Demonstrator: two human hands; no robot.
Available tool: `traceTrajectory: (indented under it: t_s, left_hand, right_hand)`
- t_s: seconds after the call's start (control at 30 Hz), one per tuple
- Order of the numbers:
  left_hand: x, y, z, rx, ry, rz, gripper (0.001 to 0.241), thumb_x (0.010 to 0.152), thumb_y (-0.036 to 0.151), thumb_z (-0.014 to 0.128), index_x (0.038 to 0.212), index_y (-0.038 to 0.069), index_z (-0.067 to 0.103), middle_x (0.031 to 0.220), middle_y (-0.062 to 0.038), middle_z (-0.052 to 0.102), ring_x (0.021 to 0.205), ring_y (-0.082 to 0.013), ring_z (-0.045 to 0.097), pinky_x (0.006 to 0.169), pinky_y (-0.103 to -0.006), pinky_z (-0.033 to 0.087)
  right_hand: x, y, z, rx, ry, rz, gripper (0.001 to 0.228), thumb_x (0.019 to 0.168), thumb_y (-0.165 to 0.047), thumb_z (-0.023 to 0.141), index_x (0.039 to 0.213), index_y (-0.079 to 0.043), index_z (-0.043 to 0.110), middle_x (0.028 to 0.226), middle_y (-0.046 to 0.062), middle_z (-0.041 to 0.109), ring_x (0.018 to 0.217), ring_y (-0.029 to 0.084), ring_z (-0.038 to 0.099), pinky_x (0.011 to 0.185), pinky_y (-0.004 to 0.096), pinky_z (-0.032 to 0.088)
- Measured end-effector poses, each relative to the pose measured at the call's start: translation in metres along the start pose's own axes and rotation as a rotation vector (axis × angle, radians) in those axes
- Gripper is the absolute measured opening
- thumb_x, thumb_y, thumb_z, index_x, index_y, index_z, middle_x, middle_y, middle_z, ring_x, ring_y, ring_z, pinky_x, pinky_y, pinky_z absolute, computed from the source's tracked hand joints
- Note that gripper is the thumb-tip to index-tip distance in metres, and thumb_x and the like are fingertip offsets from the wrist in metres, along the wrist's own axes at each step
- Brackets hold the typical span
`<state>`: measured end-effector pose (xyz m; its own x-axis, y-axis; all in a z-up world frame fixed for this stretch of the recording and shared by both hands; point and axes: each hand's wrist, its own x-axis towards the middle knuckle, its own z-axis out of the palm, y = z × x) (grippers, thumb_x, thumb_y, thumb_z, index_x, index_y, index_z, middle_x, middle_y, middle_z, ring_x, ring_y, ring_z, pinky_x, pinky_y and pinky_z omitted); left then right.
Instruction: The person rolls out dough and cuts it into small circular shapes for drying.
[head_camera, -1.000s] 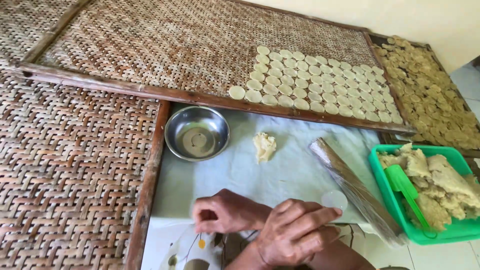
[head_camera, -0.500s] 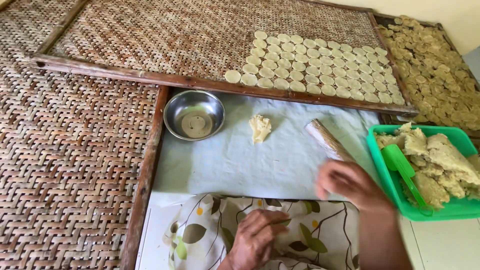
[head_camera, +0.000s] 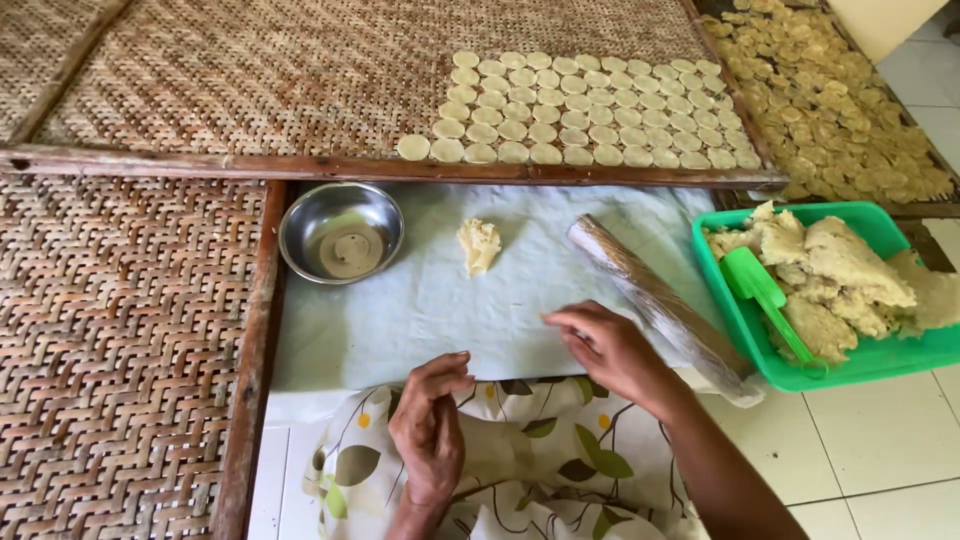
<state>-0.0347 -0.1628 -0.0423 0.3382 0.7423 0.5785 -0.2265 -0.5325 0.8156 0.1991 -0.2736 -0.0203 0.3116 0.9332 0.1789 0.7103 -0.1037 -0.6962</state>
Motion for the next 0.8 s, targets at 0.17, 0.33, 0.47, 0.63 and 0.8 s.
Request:
traceTrajectory:
  t_s: [0.17,0.33,0.47,0.63,0.8]
  left_hand:
    - [-0.006,-0.001,-0.011,0.099,0.022,-0.026,0.037,0.081,-0.025,0.047,0.096,0.002,0.068,0.112,-0.013,0.076,0.103,-0.0228,0.075,0.084,-0.0296,0.059]
    - [-0.002,-0.016,-0.019,0.134,0.052,-0.041,0.038,0.081,-0.026,0.047,0.096,0.003,0.067,0.111,-0.012,0.076,0.101,-0.0223,0.076,0.082,-0.0297,0.060]
    - [0.004,-0.023,-0.021,0.126,0.051,-0.066,0.038,0.080,-0.025,0.047,0.097,0.003,0.066,0.112,-0.012,0.076,0.103,-0.0235,0.075,0.087,-0.0316,0.059]
    - [0.005,-0.028,-0.019,0.098,0.055,-0.095,0.039,0.079,-0.025,0.048,0.098,0.003,0.068,0.113,-0.013,0.076,0.104,-0.0249,0.075,0.087,-0.0317,0.058]
    - [0.003,-0.033,-0.022,0.033,0.044,-0.094,0.040,0.079,-0.025,0.049,0.100,0.003,0.069,0.116,-0.015,0.075,0.106,-0.0264,0.075,0.089,-0.0314,0.057]
  right_hand:
    - [0.038,0.022,0.045,-0.205,0.039,-0.046,0.039,0.089,0.002,0.062,0.126,-0.010,0.068,0.122,0.011,0.065,0.110,0.030,0.065,0.090,0.039,0.054]
    - [0.063,0.017,0.054,-0.369,0.003,-0.019,0.038,0.084,0.006,0.063,0.114,-0.015,0.074,0.130,0.009,0.062,0.117,0.029,0.061,0.095,0.037,0.052]
    - [0.102,0.024,0.048,-0.230,-0.003,-0.072,0.049,0.077,0.013,0.060,0.117,-0.015,0.072,0.135,0.009,0.059,0.116,0.025,0.063,0.092,0.035,0.054]
    - [0.151,0.067,0.061,-0.124,0.116,-0.116,0.063,0.078,0.018,0.052,0.127,-0.017,0.069,0.137,0.010,0.058,0.117,0.027,0.063,0.088,0.035,0.056]
    - [0.158,0.079,0.062,-0.271,0.111,-0.150,0.066,0.077,0.017,0.052,0.131,-0.018,0.068,0.141,0.013,0.054,0.122,0.030,0.061,0.099,0.039,0.053]
